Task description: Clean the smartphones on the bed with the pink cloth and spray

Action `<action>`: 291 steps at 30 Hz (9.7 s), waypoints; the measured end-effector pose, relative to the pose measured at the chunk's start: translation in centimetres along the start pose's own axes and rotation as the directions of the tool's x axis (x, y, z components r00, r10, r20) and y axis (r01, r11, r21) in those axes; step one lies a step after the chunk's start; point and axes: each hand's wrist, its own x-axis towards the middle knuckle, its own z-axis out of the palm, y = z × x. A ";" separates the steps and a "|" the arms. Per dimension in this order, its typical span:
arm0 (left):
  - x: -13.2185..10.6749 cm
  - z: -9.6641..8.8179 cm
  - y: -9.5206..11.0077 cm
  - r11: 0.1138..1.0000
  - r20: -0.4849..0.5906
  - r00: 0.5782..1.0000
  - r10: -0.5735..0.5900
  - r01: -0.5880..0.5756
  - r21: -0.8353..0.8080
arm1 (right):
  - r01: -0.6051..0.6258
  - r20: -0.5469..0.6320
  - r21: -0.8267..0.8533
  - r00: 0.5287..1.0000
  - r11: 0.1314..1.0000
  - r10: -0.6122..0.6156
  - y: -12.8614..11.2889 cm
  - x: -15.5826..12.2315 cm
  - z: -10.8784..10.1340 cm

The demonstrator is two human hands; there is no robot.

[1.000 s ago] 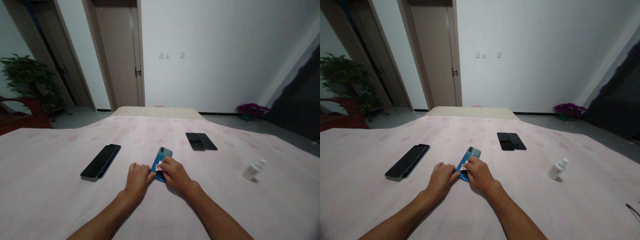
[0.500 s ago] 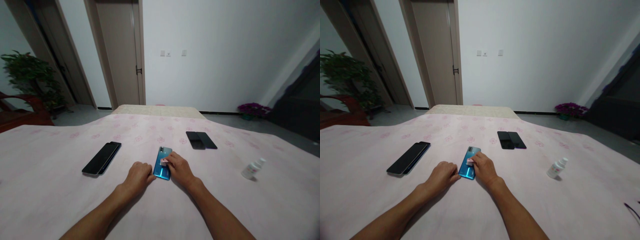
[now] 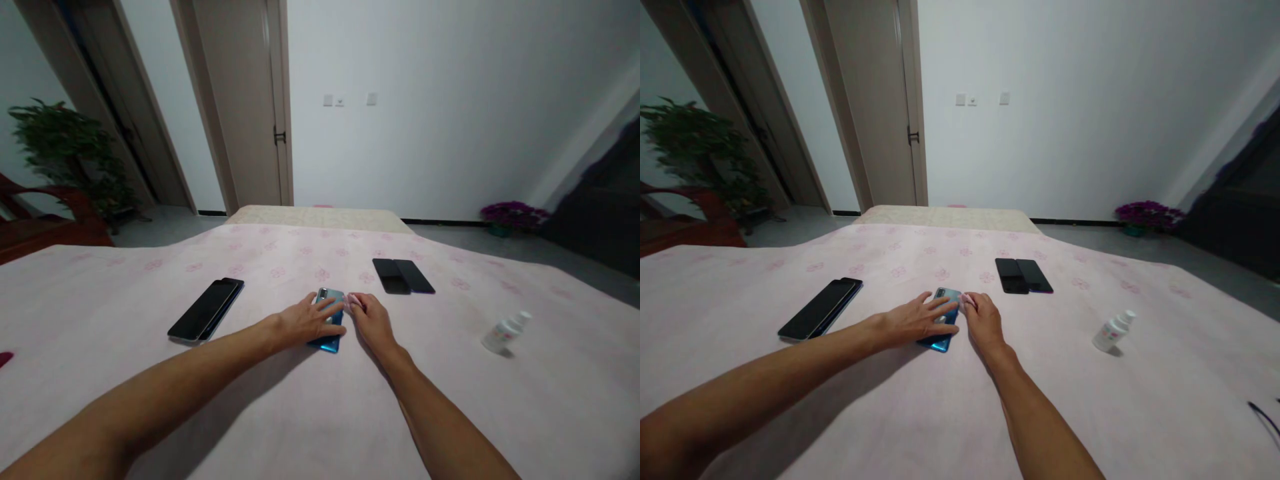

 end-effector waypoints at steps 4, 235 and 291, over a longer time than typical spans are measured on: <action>1.6 -0.8 0.0 0.995 0.046 0.994 0.101 -0.101 0.003 | -0.180 -0.091 0.222 0.975 0.958 0.205 1.3 0.6 0.3; -4.4 3.3 2.2 -0.008 -0.194 0.677 -0.710 -0.283 -0.959 | 0.284 0.263 0.045 0.922 0.958 -0.286 -7.8 -3.6 1.6; -8.8 5.4 6.7 0.750 -0.236 0.786 -0.571 0.382 -0.541 | 0.244 0.329 -0.027 0.918 0.970 -0.222 -5.6 -2.2 1.7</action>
